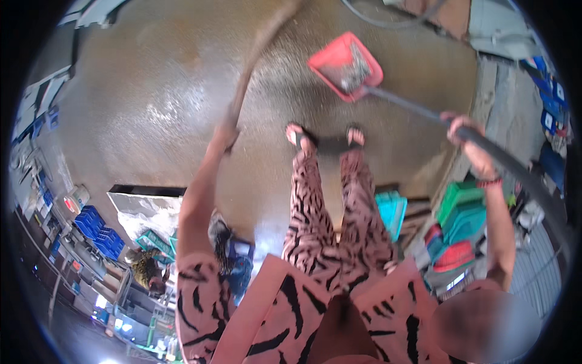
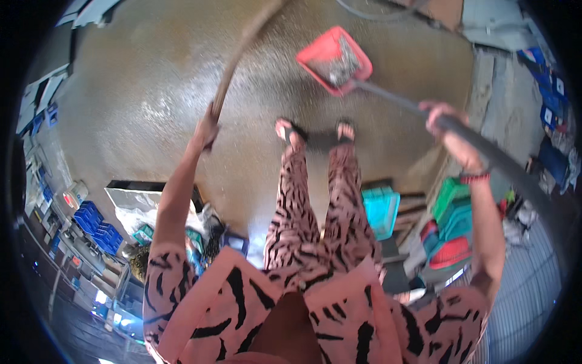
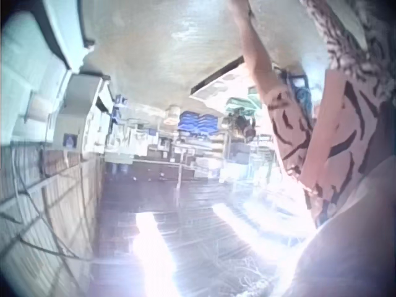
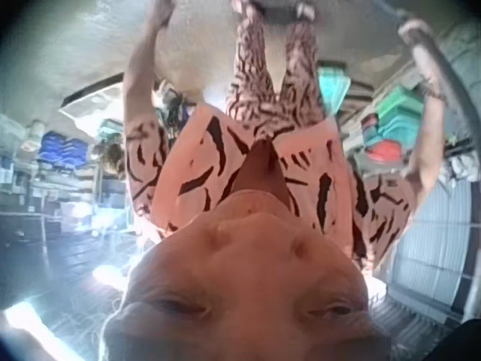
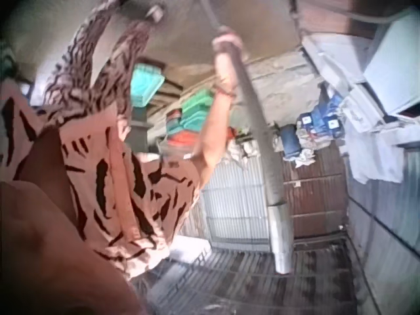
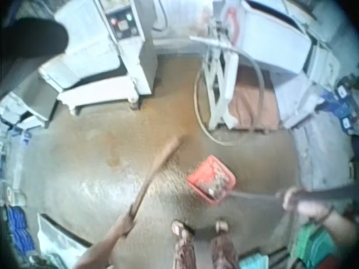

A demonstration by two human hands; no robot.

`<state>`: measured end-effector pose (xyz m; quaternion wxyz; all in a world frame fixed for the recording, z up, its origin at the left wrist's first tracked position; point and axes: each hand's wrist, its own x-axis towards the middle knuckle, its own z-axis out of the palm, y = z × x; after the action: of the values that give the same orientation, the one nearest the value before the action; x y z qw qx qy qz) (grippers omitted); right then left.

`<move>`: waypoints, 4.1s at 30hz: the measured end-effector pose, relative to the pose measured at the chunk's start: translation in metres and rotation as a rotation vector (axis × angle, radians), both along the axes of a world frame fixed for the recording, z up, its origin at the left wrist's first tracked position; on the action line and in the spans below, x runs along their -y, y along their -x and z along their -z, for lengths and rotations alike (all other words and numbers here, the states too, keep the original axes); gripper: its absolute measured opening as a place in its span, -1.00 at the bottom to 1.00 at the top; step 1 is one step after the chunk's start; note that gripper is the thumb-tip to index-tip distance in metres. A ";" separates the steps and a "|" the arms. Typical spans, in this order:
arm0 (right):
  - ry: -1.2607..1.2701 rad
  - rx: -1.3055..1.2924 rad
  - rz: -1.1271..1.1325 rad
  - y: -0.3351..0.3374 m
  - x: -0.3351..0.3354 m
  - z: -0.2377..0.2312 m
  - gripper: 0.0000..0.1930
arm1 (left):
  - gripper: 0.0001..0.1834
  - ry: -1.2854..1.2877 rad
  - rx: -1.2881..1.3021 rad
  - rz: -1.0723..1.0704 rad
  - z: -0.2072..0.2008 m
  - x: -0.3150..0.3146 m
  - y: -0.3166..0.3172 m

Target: The person sweeps metal fragments and debris from a workshop floor into a dustpan using a straw broom, repeatedly moving around the workspace to collect more material.

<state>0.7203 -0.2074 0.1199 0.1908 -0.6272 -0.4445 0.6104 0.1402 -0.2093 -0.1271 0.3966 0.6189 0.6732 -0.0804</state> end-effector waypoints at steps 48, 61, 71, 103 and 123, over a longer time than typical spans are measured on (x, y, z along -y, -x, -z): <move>-0.345 0.024 -1.223 0.206 -0.030 0.055 -0.82 | -0.29 0.356 0.038 -1.691 -0.040 0.473 -0.394; -0.398 0.023 -1.336 0.412 -0.009 0.052 -0.79 | -0.68 -0.014 0.165 -2.395 0.014 0.565 0.001; -0.364 0.063 -1.563 0.554 -0.011 0.059 -0.80 | -0.16 0.357 0.307 -1.914 0.115 0.466 0.002; -0.278 -0.053 -1.357 0.540 -0.083 0.052 -0.84 | -0.14 0.245 1.159 -1.953 -0.060 0.340 -0.042; -0.295 0.138 -0.894 0.476 -0.297 0.063 -0.81 | -0.47 0.323 0.101 -1.399 0.076 -0.002 0.223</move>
<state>0.2438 0.0897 0.0565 -0.0336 -0.3799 -0.7644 0.5198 -0.0825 -0.2069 -0.2030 0.4726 -0.0210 0.8725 0.1228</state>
